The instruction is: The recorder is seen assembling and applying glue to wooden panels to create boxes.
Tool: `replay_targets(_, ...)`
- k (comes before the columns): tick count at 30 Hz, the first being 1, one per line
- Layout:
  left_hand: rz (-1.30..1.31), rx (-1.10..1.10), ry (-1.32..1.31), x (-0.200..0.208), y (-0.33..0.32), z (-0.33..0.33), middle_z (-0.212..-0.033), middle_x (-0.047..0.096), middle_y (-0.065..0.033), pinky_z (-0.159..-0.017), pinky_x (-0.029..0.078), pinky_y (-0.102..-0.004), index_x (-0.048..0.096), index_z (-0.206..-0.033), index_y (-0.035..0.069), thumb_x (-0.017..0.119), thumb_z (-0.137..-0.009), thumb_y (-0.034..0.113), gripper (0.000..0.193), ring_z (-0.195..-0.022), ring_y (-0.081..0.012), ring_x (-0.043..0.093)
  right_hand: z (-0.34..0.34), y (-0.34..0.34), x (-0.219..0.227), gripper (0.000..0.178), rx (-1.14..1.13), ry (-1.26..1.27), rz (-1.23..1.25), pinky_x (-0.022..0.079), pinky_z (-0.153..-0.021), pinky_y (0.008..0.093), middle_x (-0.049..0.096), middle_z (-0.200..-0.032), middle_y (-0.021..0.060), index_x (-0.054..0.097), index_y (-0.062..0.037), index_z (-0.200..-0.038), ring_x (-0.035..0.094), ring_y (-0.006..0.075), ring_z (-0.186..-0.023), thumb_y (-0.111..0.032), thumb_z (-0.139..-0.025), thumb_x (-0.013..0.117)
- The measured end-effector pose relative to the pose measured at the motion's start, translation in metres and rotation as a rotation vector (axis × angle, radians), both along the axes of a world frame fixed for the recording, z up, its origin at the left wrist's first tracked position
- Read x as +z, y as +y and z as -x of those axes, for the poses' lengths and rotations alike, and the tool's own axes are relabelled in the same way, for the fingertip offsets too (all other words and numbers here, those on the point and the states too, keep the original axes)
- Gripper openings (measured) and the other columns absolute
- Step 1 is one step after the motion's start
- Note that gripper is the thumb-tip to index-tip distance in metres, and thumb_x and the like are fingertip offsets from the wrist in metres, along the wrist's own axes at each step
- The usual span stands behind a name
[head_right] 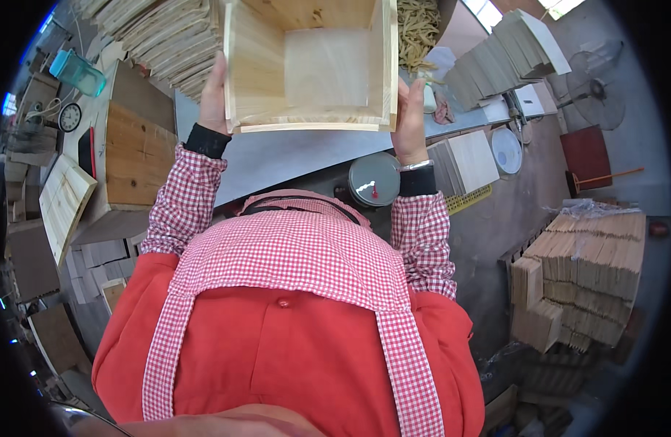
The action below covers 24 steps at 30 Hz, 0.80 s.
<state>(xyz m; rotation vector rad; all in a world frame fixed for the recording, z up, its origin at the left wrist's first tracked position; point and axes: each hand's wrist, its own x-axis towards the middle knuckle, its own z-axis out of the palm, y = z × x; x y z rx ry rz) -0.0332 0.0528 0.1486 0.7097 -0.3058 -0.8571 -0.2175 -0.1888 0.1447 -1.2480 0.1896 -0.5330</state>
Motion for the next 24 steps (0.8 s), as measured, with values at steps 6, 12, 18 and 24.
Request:
replay_targets(6, -0.194, 0.192, -0.054, 0.027, 0.003, 0.013, -0.127, 0.055, -0.0096, -0.095, 0.046, -0.0335, 0.045, -0.132, 0.002, 0.045, -0.097, 0.038, 0.050, -0.112, -0.0198, 0.056, -0.024, -0.015, 0.001, 0.059, 0.081, 0.054, -0.053, 0.043, -0.092, 0.0287, 0.063, -0.111, 0.0090, 0.053, 0.0032, -0.123, 0.058, 0.0159, -0.105, -0.047, -0.099, 0.034)
replay_targets(12, -0.401, 0.249, 0.036, -0.018, 0.009, -0.014, -0.124, 0.056, -0.0095, -0.094, 0.046, -0.0322, 0.045, -0.131, 0.001, 0.047, -0.097, 0.035, 0.048, -0.111, -0.0198, 0.056, -0.060, -0.034, -0.048, 0.050, 0.201, 0.256, -0.052, 0.042, -0.091, 0.0270, 0.062, -0.111, 0.0064, 0.055, 0.0025, -0.121, 0.056, 0.0119, -0.104, -0.040, -0.098, 0.040)
replay_targets(18, -1.089, 0.630, -1.672, 0.031, -0.018, 0.000, -0.142, 0.036, -0.0230, -0.110, 0.022, -0.0487, 0.035, -0.139, -0.001, 0.063, -0.080, 0.050, 0.083, -0.135, -0.0400, 0.026, -0.039, -0.033, -0.041, 0.043, 0.192, 0.165, 0.200, 0.042, -0.090, 0.0260, 0.063, -0.112, 0.0078, 0.058, 0.0051, -0.119, 0.056, 0.0112, -0.102, -0.030, -0.098, 0.043)
replay_targets(24, -0.848, 0.129, -1.986, 0.037, -0.098, 0.072, -0.146, 0.032, -0.0154, -0.109, 0.021, -0.0580, 0.035, -0.139, 0.003, 0.078, -0.064, 0.041, 0.094, -0.138, -0.0359, 0.023, -0.010, -0.006, -0.029, 0.033, 0.080, 0.144, 0.265, 0.044, -0.088, 0.0261, 0.064, -0.110, 0.0099, 0.056, 0.0060, -0.120, 0.056, 0.0131, -0.100, -0.014, -0.095, 0.050)
